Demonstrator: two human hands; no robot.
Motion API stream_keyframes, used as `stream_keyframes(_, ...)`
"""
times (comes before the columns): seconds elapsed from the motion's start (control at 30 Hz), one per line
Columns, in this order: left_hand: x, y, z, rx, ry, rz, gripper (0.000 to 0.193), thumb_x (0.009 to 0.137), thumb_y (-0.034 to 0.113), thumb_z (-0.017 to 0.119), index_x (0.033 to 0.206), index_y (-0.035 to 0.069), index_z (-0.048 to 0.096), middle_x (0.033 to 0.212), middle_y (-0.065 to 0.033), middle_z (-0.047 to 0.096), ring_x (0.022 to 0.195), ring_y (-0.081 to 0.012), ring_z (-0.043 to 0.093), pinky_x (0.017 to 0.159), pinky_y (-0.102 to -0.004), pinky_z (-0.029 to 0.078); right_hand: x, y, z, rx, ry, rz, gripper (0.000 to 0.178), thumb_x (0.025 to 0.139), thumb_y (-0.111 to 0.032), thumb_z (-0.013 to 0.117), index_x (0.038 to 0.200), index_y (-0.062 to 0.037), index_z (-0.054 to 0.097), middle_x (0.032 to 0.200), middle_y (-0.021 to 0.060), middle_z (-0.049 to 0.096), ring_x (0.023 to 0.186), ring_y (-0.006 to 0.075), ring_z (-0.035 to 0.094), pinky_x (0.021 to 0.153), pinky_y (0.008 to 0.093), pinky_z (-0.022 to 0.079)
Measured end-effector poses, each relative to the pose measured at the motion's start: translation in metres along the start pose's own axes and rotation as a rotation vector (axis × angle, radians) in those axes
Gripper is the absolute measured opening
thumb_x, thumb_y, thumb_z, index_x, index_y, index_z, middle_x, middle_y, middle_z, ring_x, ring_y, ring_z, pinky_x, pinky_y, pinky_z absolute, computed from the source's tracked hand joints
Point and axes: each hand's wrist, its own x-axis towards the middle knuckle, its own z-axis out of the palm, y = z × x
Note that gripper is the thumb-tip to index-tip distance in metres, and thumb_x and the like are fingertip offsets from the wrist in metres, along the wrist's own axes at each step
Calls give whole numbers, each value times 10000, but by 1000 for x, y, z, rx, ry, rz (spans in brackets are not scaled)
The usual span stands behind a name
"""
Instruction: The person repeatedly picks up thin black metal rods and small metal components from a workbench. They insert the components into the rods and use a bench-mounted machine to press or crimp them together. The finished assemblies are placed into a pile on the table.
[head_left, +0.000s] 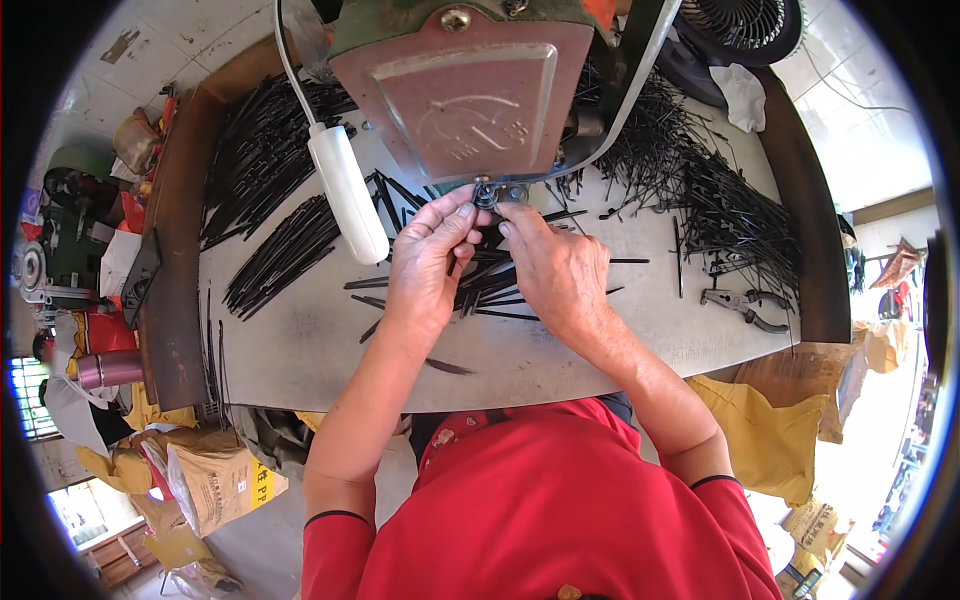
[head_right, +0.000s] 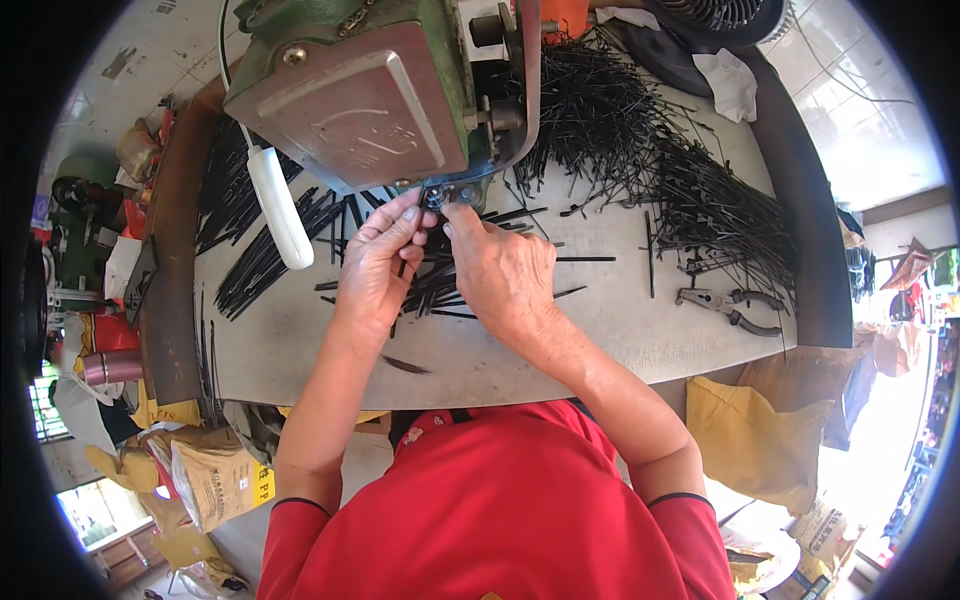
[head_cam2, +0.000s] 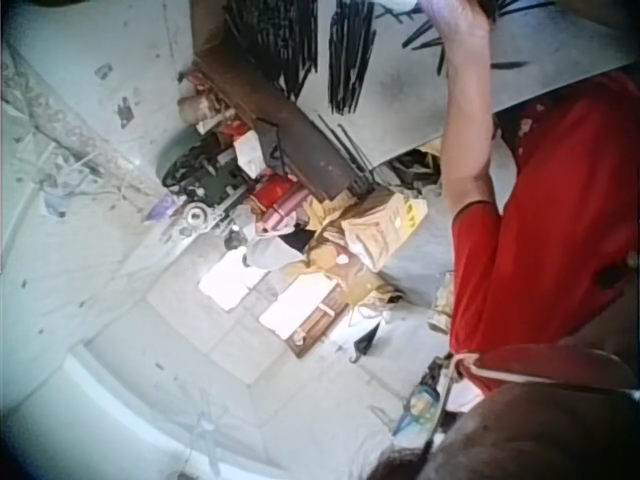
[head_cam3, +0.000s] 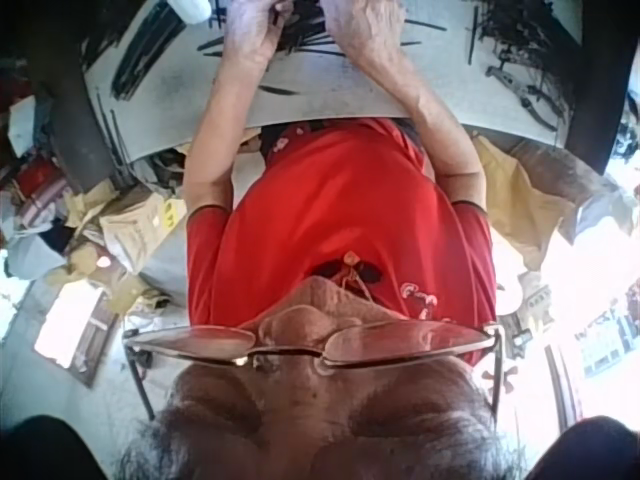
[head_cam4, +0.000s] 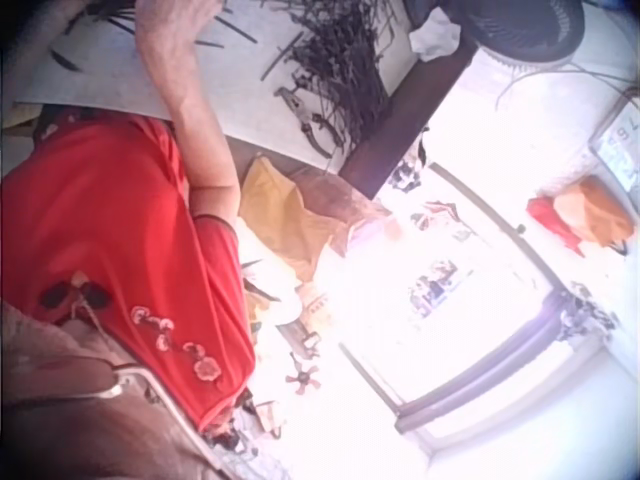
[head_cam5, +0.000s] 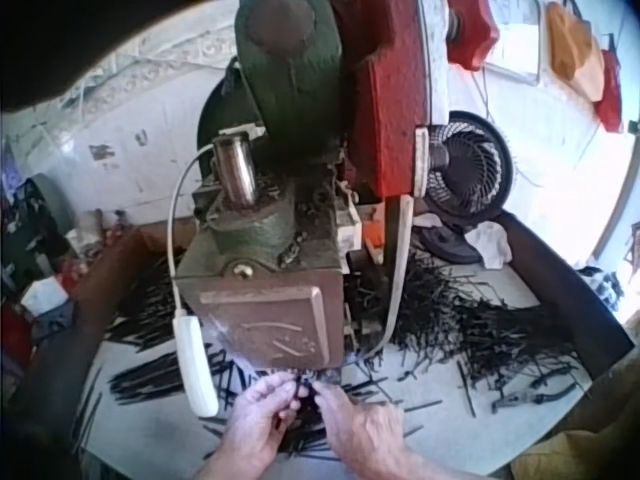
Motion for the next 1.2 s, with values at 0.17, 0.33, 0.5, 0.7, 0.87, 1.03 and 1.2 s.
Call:
stream_keyframes(0.17, 1, 0, 0, 32, -10, 9, 256, 880, 68, 635, 1124, 3, 594, 883, -53, 655, 694, -52, 534, 593, -155, 417, 0, 0, 0, -9, 3, 3, 190, 885, -183, 599, 1070, -141, 593, 605, 112, 613, 530, 298, 613, 473, 396, 460)
stream_keyframes(0.33, 1, 0, 3, 78, 24, 22, 246, 882, 61, 629, 1118, 0, 597, 870, -55, 657, 692, -54, 542, 591, -149, 423, 0, 3, 2, 5, 5, 1, 190, 885, -178, 595, 1071, -140, 592, 606, 114, 614, 523, 301, 610, 473, 397, 462)
stream_keyframes(0.5, -2, -4, 4, 44, 45, 29, 237, 885, 48, 620, 1112, -21, 611, 865, -63, 660, 686, -52, 549, 576, -144, 427, -1, 4, 8, -11, -17, 5, 179, 877, -137, 578, 1056, -121, 582, 628, 112, 624, 512, 308, 609, 466, 404, 466)
stream_keyframes(0.7, -7, -6, 4, -10, 11, 11, 247, 889, 59, 617, 1120, -29, 612, 873, -65, 662, 686, -51, 554, 573, -144, 424, -11, 6, 12, 111, 85, -42, 183, 869, -105, 555, 1052, -91, 562, 699, 113, 652, 528, 318, 619, 453, 421, 470)
stream_keyframes(0.87, -4, -4, 6, 40, 50, 30, 260, 892, 64, 615, 1134, -30, 603, 878, -69, 659, 694, -55, 555, 585, -148, 427, -3, 8, 12, 103, 36, -22, 187, 876, -116, 552, 1063, -107, 559, 696, 113, 651, 534, 325, 618, 461, 424, 470)
stream_keyframes(1.03, -4, -7, 5, -18, 36, 10, 271, 889, 63, 619, 1144, -26, 597, 881, -64, 658, 700, -55, 554, 603, -151, 433, -5, 5, 14, 107, -2, 25, 179, 886, -119, 540, 1065, -107, 546, 662, 126, 640, 531, 336, 614, 465, 435, 467)
stream_keyframes(1.2, -4, -5, 7, -17, 26, 34, 271, 884, 61, 624, 1137, -30, 596, 881, -61, 657, 697, -58, 547, 619, -157, 439, -4, 5, 15, 130, 21, 20, 170, 897, -124, 539, 1063, -94, 552, 661, 143, 632, 544, 340, 611, 486, 431, 468)
